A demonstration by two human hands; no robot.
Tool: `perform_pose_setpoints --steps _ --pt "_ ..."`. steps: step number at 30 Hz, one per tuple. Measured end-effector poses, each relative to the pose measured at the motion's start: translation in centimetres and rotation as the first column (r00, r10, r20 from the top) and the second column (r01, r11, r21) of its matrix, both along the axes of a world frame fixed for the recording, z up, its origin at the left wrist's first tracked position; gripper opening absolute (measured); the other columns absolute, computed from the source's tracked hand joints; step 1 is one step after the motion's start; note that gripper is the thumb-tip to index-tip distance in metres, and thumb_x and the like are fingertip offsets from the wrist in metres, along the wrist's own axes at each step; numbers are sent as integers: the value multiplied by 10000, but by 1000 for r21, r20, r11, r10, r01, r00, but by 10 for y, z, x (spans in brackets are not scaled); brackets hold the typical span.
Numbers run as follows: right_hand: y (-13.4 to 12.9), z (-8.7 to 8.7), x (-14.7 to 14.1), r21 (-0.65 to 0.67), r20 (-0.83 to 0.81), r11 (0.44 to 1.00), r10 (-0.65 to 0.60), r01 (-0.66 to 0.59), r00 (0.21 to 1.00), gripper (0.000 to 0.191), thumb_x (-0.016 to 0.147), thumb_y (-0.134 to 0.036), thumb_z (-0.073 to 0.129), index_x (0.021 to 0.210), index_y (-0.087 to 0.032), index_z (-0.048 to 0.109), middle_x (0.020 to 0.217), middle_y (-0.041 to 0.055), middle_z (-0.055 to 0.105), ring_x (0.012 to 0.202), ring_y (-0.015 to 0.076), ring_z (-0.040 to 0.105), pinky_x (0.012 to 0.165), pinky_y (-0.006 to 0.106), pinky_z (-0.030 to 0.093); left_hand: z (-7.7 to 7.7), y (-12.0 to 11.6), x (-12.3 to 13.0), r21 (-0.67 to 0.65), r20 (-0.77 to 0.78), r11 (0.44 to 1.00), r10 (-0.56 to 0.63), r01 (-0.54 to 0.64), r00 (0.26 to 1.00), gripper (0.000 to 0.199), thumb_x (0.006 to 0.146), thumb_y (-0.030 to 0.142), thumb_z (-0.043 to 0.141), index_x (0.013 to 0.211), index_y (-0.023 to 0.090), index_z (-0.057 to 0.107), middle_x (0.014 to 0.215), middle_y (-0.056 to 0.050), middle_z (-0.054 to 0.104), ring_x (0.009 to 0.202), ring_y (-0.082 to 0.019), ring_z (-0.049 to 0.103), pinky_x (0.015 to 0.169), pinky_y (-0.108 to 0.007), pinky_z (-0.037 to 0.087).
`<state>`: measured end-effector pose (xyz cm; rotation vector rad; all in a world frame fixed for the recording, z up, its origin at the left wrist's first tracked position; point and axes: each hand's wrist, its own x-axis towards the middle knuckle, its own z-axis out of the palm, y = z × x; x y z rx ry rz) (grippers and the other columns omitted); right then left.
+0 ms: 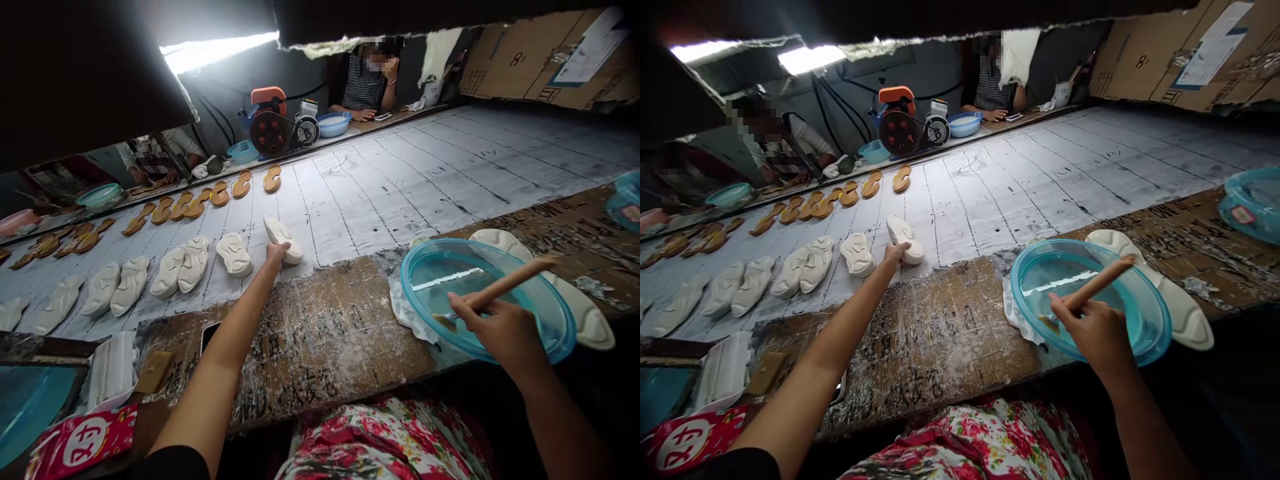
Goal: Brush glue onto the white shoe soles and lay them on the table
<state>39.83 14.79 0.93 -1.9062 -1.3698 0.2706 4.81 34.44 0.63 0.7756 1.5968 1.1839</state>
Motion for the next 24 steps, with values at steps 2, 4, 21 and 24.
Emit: perform_pose_setpoints --steps 2,4,21,24 --pt "1 -1 0 -20 -1 999 36 -36 999 555 576 -708 564 556 -161 650 435 33 520 454 186 520 471 281 316 9 -15 5 -32 130 999 -38 43 991 371 851 332 504 1162 132 487 1135 -95 534 983 -186 548 836 -390 480" --pt "-3 6 -1 10 -14 1000 20 -20 1000 515 623 -665 568 600 -158 654 450 29 524 475 182 526 478 278 326 19 -41 12 -42 271 991 -108 123 956 378 843 300 490 1168 108 482 1076 -112 570 934 -188 573 815 -378 490" --pt "-13 88 -79 676 73 578 564 -457 822 163 796 -233 536 928 -260 627 721 -1 601 709 132 544 693 337 438 80 -219 74 -52 763 759 -389 649 516 527 685 567 586 883 86 674 771 -90 686 790 -204 620 732 -269 432" --pt "-23 87 -73 553 97 691 501 -465 860 161 796 -342 545 906 -269 638 703 10 594 755 163 577 713 354 461 86 -227 71 -47 770 799 -353 599 531 383 738 477 586 809 115 687 673 -47 673 666 -136 596 680 -219 410"
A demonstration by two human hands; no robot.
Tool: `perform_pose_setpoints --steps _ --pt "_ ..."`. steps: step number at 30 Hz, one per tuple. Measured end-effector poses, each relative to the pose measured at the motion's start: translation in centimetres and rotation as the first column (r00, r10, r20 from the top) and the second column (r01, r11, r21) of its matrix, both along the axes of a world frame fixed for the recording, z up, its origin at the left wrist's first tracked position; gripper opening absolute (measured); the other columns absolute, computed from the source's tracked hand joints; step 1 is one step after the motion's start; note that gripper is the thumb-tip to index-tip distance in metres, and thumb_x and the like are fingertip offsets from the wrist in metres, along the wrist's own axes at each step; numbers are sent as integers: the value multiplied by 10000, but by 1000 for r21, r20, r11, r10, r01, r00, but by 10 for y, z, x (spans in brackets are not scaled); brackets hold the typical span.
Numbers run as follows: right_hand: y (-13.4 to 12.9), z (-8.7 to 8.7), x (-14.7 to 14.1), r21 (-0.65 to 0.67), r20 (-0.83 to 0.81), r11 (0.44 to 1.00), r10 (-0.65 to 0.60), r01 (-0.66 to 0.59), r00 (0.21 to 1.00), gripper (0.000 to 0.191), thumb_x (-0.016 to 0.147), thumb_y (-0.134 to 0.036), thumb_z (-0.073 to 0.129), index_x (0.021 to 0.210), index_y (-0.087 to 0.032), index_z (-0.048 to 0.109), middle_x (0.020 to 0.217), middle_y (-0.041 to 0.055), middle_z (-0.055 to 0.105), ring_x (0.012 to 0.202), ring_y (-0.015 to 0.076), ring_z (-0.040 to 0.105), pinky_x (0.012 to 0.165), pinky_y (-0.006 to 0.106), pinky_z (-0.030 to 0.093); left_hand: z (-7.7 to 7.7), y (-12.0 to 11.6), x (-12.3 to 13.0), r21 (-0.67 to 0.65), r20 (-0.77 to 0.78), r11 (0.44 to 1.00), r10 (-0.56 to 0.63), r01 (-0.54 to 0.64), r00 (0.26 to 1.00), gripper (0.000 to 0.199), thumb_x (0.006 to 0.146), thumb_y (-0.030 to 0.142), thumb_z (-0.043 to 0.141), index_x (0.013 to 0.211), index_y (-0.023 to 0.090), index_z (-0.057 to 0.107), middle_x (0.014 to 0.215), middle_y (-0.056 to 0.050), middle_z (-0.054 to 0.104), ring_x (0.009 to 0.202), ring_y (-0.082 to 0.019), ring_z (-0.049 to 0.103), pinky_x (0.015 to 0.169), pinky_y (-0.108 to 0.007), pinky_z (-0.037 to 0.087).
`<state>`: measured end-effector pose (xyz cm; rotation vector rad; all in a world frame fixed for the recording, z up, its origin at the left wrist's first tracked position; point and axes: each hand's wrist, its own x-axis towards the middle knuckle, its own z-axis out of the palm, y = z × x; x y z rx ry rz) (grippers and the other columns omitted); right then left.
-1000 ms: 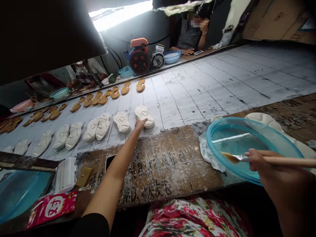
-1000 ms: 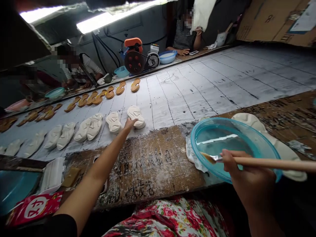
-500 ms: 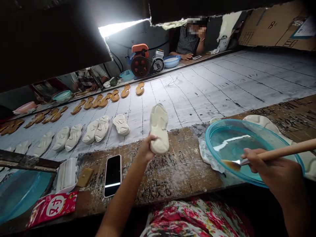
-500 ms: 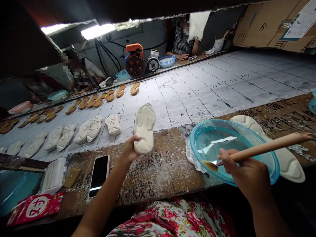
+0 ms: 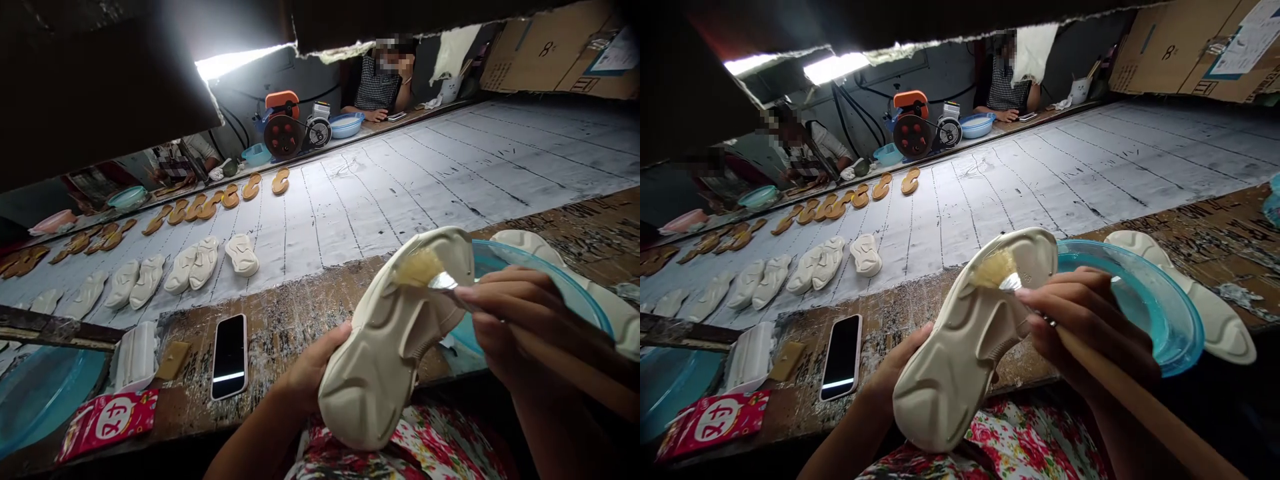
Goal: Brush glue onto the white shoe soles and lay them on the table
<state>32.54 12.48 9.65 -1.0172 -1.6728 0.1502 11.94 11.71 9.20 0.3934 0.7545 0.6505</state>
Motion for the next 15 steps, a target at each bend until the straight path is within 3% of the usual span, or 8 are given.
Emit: perform_pose_setpoints --steps 4,8,11,15 --pt "-19 -5 3 -63 65 998 -27 31 998 213 794 -420 537 898 -267 644 687 19 587 787 182 594 724 365 467 5 -4 0 69 -42 997 -13 16 999 371 759 472 561 808 123 679 678 -51 655 636 -133 562 672 -226 396" --pt "-22 7 0 -58 92 998 -21 26 996 182 801 -392 530 886 -267 632 689 15 587 784 181 599 748 363 452 13 -2 -3 236 -248 964 -63 123 967 461 767 553 510 874 132 663 755 -54 617 644 -122 493 632 -222 374" --pt "-16 22 -2 -39 119 999 1 4 993 127 829 -288 489 876 -257 603 703 5 591 747 159 589 795 371 410 23 -2 -6 390 -515 879 -40 275 857 453 828 536 426 987 169 639 825 -42 579 718 -130 466 672 -222 361" --pt "-14 31 -8 65 261 990 102 -123 960 103 814 -170 495 858 -218 574 663 -20 581 698 116 554 801 367 345 37 -5 -6 552 -744 707 180 441 643 390 892 438 346 1125 258 602 1082 -47 518 936 -167 463 868 -245 311"
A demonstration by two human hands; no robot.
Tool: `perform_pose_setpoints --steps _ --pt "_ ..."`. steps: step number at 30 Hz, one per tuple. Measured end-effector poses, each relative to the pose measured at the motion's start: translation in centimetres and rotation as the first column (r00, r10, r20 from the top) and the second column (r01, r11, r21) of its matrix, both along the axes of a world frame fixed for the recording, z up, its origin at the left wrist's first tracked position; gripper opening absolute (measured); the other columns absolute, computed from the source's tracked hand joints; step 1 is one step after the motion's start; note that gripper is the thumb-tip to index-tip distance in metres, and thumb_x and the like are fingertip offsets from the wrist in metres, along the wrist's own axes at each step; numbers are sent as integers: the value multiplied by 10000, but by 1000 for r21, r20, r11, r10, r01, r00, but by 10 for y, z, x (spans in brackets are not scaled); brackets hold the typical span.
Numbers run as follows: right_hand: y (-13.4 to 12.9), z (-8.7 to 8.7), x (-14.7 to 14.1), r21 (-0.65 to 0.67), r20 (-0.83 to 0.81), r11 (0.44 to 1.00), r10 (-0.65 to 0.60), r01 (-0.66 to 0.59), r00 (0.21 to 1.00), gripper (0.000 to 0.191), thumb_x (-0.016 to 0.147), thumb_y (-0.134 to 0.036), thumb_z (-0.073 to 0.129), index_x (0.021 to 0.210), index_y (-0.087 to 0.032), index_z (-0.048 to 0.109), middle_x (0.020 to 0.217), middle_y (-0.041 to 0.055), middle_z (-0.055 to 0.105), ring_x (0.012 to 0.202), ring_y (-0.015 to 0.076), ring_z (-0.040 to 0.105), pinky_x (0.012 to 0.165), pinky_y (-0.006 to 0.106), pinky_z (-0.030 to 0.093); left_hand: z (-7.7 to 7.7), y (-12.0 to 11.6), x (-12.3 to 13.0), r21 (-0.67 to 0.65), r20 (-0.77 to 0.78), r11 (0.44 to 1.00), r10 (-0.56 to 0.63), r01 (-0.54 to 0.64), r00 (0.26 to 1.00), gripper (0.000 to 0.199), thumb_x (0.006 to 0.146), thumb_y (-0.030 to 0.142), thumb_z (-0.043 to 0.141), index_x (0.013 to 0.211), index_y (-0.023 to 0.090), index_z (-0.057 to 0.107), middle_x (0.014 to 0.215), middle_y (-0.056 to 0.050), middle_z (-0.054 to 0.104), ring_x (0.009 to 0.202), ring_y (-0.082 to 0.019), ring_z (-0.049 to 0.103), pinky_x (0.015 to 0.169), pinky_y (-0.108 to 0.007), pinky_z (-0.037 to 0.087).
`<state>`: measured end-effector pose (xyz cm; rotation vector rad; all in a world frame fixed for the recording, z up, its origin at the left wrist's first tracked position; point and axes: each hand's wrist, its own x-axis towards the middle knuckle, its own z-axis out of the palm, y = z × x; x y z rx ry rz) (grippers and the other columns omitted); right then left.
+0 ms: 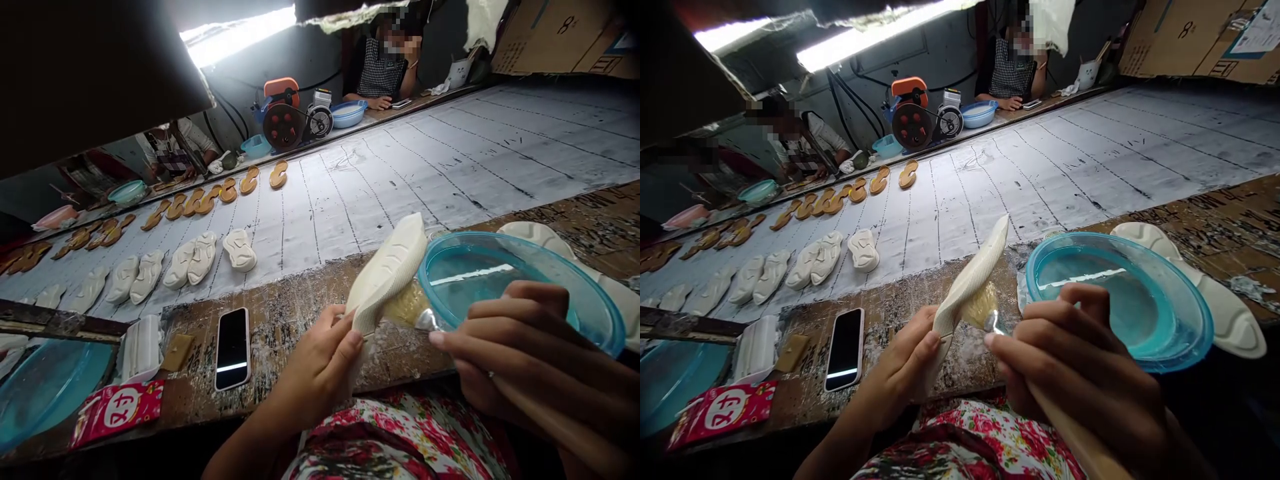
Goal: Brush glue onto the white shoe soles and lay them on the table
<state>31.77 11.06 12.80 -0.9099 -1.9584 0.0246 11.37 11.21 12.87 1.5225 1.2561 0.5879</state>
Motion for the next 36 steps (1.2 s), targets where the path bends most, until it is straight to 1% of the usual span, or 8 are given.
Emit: perform_pose_setpoints --steps 3,7,10,13,19,24,30,36 --pt "-6 -1 -5 -27 -15 999 24 -24 1000 98 795 -142 523 849 -208 571 655 -22 571 725 111 549 786 350 352 3 0 0 25 -5 1000 3 -3 1000 387 896 425 340 1157 277 584 1127 -43 504 999 -184 455 892 -246 299" --pt "-8 -9 -5 -115 -75 983 136 -144 988 119 809 -140 492 886 -198 562 676 -10 575 733 106 551 793 334 382 -7 6 0 -266 268 963 23 51 963 423 879 461 356 1112 195 589 921 -51 577 838 -170 495 765 -250 357" --pt "-2 -17 -3 -23 -87 969 243 -245 966 115 823 -173 477 897 -179 565 670 -12 581 706 83 549 812 300 388 -14 9 3 -374 435 926 118 60 893 490 842 531 387 1047 143 605 781 -47 573 660 -127 455 637 -235 349" --pt "-1 -22 -6 58 -87 951 308 -304 947 120 823 -185 480 892 -169 577 649 -20 573 695 65 546 826 271 383 -12 10 7 -359 429 933 142 24 892 471 845 523 400 1035 142 602 785 -41 560 647 -109 427 622 -222 347" --pt "-26 -42 -10 -115 -70 980 154 -161 986 153 815 -326 518 842 -217 621 646 -1 573 724 105 577 805 290 445 -9 12 10 -273 413 955 226 -116 882 425 829 508 453 943 139 631 745 -18 532 673 -100 417 632 -206 349" --pt "-34 -61 1 -132 -150 989 53 -74 987 260 820 -425 492 840 -211 638 655 17 574 712 118 573 807 321 455 -23 9 6 -443 546 896 240 34 803 490 763 568 519 843 107 662 673 -30 565 601 -86 439 587 -199 355" --pt "-12 -46 -9 -99 -247 994 19 -44 969 191 815 -345 501 840 -202 625 662 10 582 680 115 565 768 321 444 -21 3 6 -561 612 824 346 82 711 450 736 511 588 901 101 673 695 -59 647 675 -151 578 688 -244 431" --pt "3 -32 -30 23 -324 988 152 -153 934 132 779 -105 481 867 -149 569 643 -7 565 646 89 530 750 314 388 -17 6 9 -643 652 760 481 91 587 465 751 490 566 883 61 689 741 -103 680 856 -233 622 856 -304 435"
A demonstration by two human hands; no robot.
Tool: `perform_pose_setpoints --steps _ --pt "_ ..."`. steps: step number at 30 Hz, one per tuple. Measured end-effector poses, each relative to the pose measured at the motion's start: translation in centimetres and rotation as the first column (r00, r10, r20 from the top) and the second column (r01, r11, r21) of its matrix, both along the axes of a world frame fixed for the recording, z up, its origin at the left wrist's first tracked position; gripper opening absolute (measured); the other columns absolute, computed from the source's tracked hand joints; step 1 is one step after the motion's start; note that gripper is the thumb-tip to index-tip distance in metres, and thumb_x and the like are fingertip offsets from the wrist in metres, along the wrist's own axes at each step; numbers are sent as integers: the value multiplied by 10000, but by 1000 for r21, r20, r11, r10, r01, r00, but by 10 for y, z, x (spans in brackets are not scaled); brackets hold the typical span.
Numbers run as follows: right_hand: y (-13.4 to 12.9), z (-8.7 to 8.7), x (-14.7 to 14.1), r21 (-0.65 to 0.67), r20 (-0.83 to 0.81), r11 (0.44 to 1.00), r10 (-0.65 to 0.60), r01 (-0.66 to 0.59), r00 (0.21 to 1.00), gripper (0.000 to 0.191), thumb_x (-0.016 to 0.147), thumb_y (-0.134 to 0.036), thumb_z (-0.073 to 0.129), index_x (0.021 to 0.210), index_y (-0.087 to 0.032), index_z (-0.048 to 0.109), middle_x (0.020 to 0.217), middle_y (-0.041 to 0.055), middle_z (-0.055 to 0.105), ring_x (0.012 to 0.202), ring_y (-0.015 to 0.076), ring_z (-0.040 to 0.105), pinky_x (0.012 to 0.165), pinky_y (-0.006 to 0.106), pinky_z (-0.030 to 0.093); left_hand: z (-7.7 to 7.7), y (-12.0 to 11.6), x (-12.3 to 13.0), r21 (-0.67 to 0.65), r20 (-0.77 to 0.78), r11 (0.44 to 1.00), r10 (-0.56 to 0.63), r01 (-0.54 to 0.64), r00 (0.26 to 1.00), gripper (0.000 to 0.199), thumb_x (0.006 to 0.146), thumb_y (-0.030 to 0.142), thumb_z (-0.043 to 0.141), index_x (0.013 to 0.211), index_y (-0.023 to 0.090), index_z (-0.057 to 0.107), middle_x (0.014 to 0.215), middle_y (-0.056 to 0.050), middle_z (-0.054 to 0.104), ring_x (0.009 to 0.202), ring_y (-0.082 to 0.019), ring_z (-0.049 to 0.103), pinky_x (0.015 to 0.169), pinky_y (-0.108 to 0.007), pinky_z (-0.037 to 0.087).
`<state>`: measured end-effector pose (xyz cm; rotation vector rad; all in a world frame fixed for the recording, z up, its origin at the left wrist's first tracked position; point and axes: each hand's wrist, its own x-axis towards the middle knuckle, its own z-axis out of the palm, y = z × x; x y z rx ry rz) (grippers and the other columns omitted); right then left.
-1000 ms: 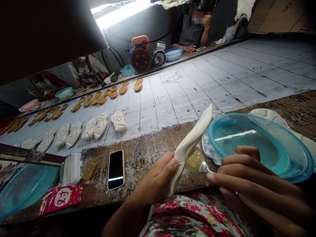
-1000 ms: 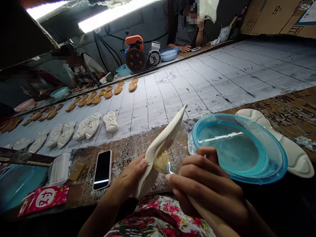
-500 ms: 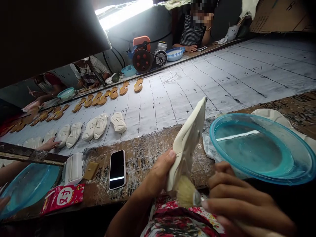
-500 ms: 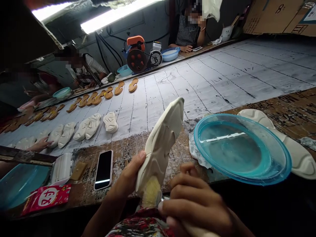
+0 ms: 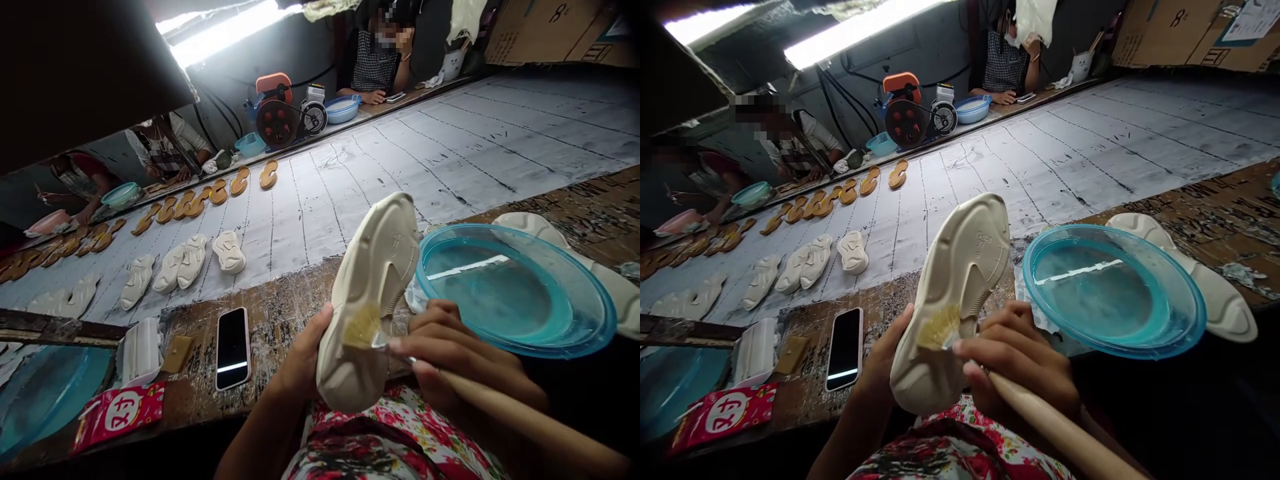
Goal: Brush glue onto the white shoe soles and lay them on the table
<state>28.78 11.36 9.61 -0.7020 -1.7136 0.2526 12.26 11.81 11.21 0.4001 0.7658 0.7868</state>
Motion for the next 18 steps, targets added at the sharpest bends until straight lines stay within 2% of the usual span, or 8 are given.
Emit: perform_pose_setpoints --steps 2,4,8,10,12,14,16,18 --pt "-5 2 2 -37 56 998 46 -44 997 138 781 -89 475 873 -144 563 646 -10 563 651 84 529 781 316 374 0 0 -1 -31 23 999 29 -28 999 448 755 479 565 859 63 697 729 -102 684 875 -239 624 875 -304 433" --pt "-13 6 7 -101 115 994 46 -35 992 124 797 -100 475 868 -158 559 672 -11 578 680 85 544 818 308 366 -1 0 -3 -48 23 998 50 -49 998 410 750 456 583 827 72 704 711 -93 686 877 -237 628 885 -299 433" --pt "-24 15 19 -241 90 960 -122 140 988 142 819 -100 453 873 -182 556 708 6 580 754 103 556 878 318 350 0 0 -5 -61 28 992 110 -108 994 343 787 406 561 802 98 711 685 -70 689 875 -221 637 902 -294 430" --pt "-22 16 23 -208 128 970 -101 126 987 139 815 -102 455 875 -178 555 695 7 573 745 101 554 870 319 351 1 1 -4 -68 58 991 122 -118 991 353 825 391 507 838 101 710 712 -70 694 885 -215 637 915 -296 425" --pt "-19 15 25 -118 213 993 19 6 977 122 796 -96 472 855 -168 550 657 -10 569 698 84 556 849 303 362 1 3 -3 -72 99 989 133 -126 986 404 854 403 441 903 98 700 764 -78 699 904 -216 634 926 -307 421" --pt "-17 13 26 -82 252 993 106 -88 962 103 786 -112 481 829 -173 552 616 -28 562 649 72 558 814 287 390 1 5 -1 -68 118 985 165 -158 979 454 874 418 379 972 96 684 825 -89 698 924 -223 630 934 -322 418" --pt "-21 8 27 -103 210 994 66 -45 975 81 799 -178 490 805 -187 571 598 -27 559 628 80 564 782 285 421 1 7 2 -61 122 982 183 -177 976 490 888 421 331 1025 90 666 883 -104 692 941 -230 624 941 -332 416" --pt "-30 1 28 -154 149 986 -40 63 988 120 810 -277 506 797 -198 596 607 -10 563 640 100 574 771 300 446 2 7 5 -51 126 982 188 -182 974 517 896 421 296 1075 80 641 935 -119 681 966 -237 614 945 -341 414"
